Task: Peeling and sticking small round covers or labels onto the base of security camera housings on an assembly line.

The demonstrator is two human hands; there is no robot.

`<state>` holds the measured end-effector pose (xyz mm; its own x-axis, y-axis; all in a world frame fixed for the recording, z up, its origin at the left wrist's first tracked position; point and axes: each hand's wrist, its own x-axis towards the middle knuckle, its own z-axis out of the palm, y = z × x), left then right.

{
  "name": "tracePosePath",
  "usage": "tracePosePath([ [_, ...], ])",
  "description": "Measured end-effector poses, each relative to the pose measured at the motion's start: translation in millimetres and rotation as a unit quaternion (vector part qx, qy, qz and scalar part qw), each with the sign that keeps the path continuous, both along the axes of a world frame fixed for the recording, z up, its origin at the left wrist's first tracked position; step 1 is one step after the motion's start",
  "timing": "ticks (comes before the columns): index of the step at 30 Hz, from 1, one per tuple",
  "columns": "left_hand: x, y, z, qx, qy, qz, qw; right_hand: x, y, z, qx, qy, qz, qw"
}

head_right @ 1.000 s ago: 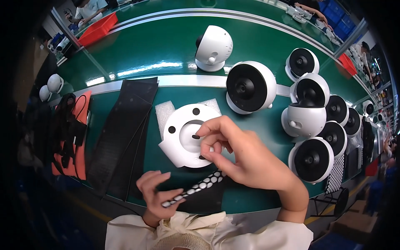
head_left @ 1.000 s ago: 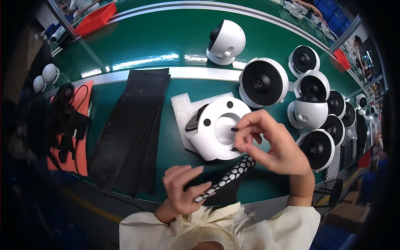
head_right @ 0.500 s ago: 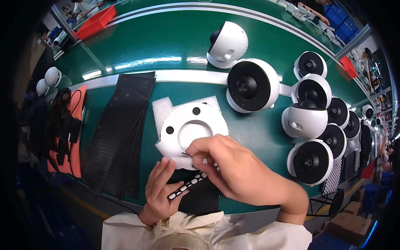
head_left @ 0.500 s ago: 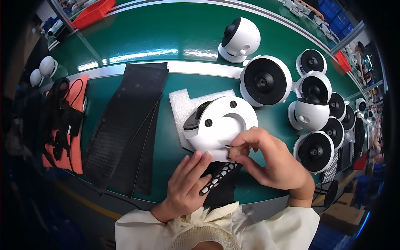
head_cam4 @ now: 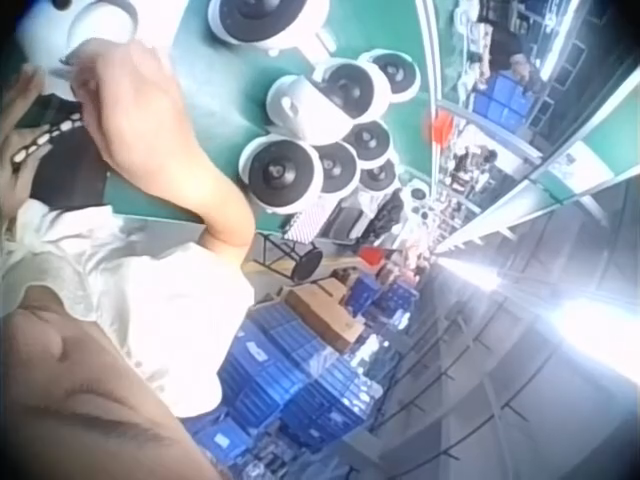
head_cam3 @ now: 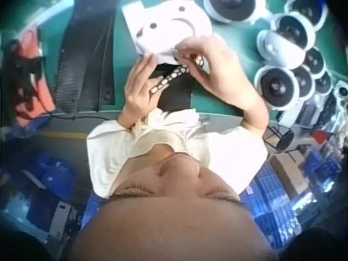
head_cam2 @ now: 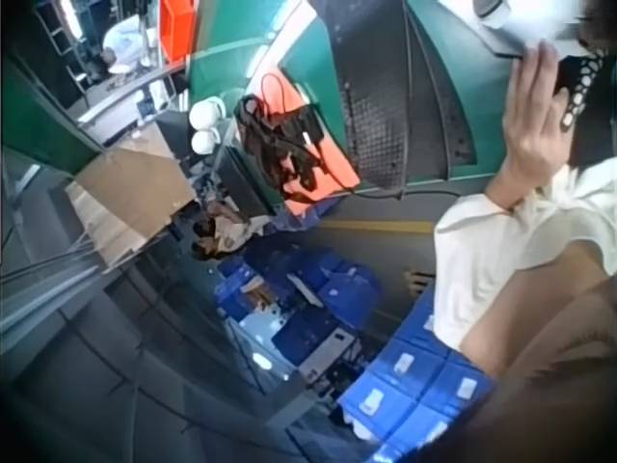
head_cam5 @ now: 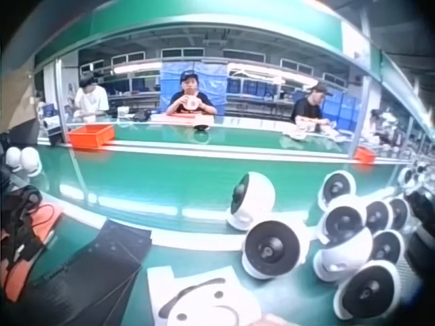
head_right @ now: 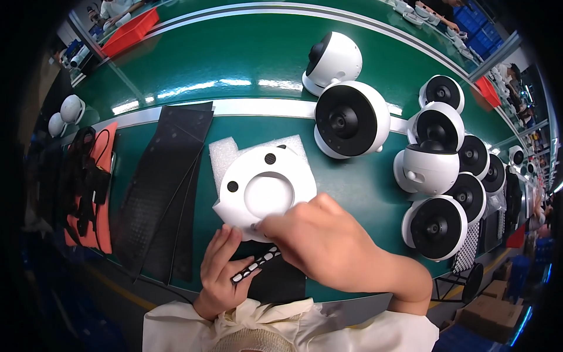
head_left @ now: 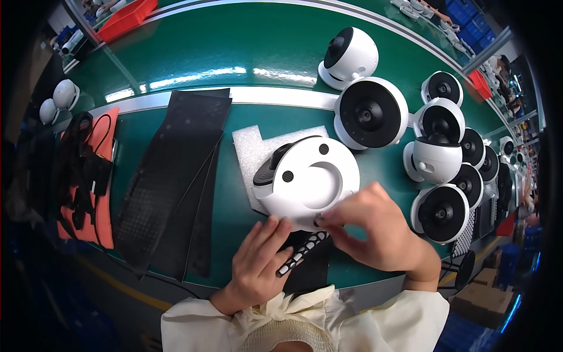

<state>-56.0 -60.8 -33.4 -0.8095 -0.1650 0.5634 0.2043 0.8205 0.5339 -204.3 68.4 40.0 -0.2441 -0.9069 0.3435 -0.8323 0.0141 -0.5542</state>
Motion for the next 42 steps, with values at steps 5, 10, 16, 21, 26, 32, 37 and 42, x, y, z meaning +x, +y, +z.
tracePosePath([
  [5,3,1,-3,0.010,-0.013,-0.011,1.000,15,10,-19,-0.072,0.492,0.023,0.867],
  [10,11,1,0,-0.014,-0.039,0.009,0.999,9,13,-8,-0.047,0.191,0.027,0.980],
  [16,8,3,-3,0.007,-0.030,0.000,1.000,-24,24,-14,-0.063,-0.224,-0.153,0.961],
  [21,7,1,-3,0.025,-0.020,-0.010,0.999,-24,17,-19,-0.071,-0.296,-0.143,0.942],
  [26,5,-1,-5,0.017,-0.012,-0.004,1.000,-22,15,-11,-0.029,-0.183,-0.097,0.978],
  [32,6,-2,-1,0.008,-0.019,0.007,1.000,-13,15,-5,-0.013,0.050,-0.107,0.993],
  [37,4,0,2,0.002,-0.018,0.002,1.000,4,25,-11,0.023,0.381,-0.116,0.917],
  [42,4,-4,-6,0.020,-0.001,-0.014,1.000,-23,15,-21,-0.007,-0.277,-0.214,0.937],
])
